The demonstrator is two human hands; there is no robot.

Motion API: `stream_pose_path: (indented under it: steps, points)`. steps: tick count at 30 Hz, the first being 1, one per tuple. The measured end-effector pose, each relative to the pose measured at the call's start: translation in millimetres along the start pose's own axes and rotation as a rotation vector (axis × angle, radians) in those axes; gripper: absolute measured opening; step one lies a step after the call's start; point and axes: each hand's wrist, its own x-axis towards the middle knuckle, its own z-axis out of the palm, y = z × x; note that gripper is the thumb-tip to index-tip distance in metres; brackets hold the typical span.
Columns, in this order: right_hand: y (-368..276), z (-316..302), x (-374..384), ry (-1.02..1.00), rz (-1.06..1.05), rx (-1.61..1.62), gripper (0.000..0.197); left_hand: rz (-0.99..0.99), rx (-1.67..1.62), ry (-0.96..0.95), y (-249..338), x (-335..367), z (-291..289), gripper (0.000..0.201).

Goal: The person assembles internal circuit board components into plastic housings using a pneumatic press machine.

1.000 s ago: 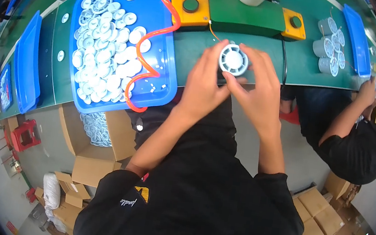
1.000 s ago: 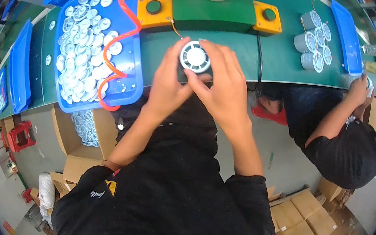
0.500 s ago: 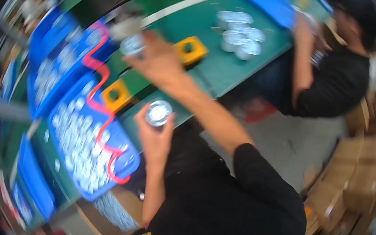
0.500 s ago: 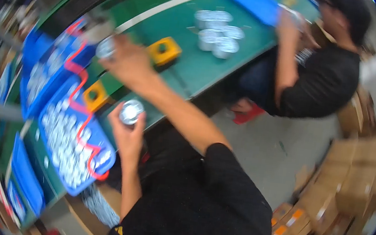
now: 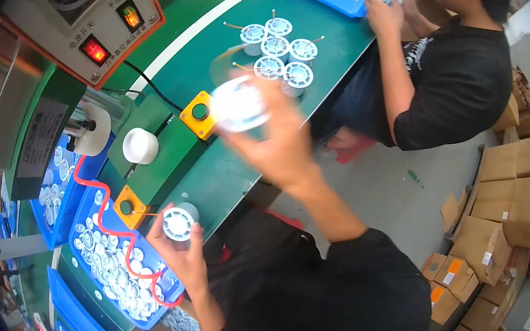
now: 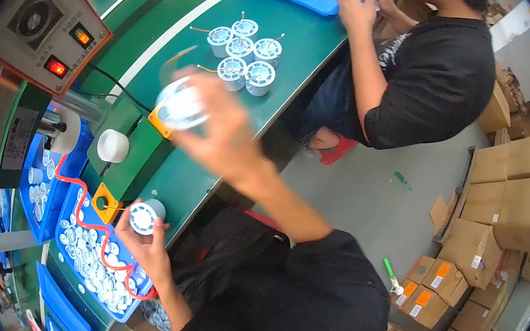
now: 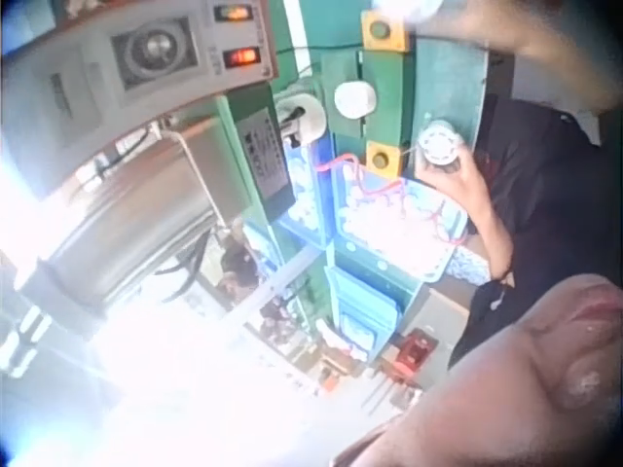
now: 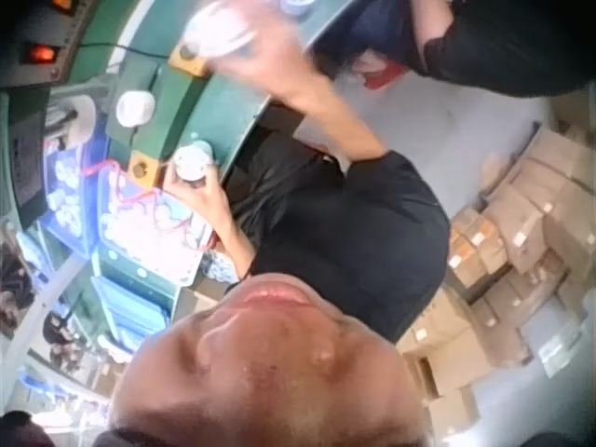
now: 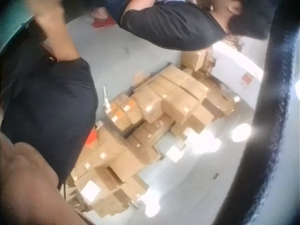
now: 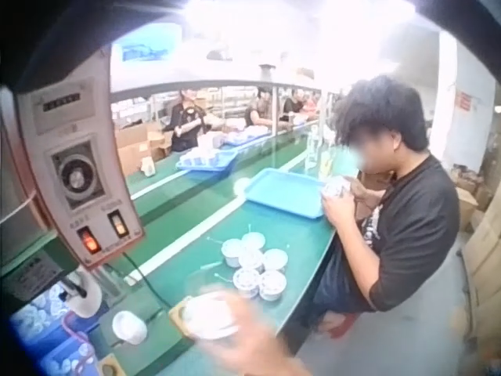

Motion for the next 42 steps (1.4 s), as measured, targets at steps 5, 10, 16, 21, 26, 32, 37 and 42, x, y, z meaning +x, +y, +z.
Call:
stream_pose_path:
  steps: [5,10,16,21,26,32,37,42]
  points:
    - [87,-87,16,0.439,0.241,-0.359,0.069,0.273,0.062,0.234,34,58,5,0.055]
    - [190,-84,35,0.206,0.284,-0.633,0.074,0.323,0.093,0.414,30,116,10,0.054]
    - [236,-84,18,0.167,0.205,-0.685,0.085,0.329,0.452,0.305,26,147,39,0.063]
    - [195,-76,-3,0.264,0.301,-0.622,0.087,0.213,0.117,0.183,59,147,32,0.058]
    - [100,-48,-37,0.432,0.384,-0.288,0.050,0.194,0.187,0.242,44,146,27,0.052]
    - [10,32,-38,-0.159,0.091,-0.068,0.026,0.301,0.238,0.329,33,150,33,0.052]
    - [34,74,-45,-0.227,0.045,-0.147,0.031,0.261,0.190,0.277,36,155,41,0.055]
    - [32,80,-51,-0.218,0.001,-0.199,0.034,0.278,0.143,0.257,33,150,35,0.061]
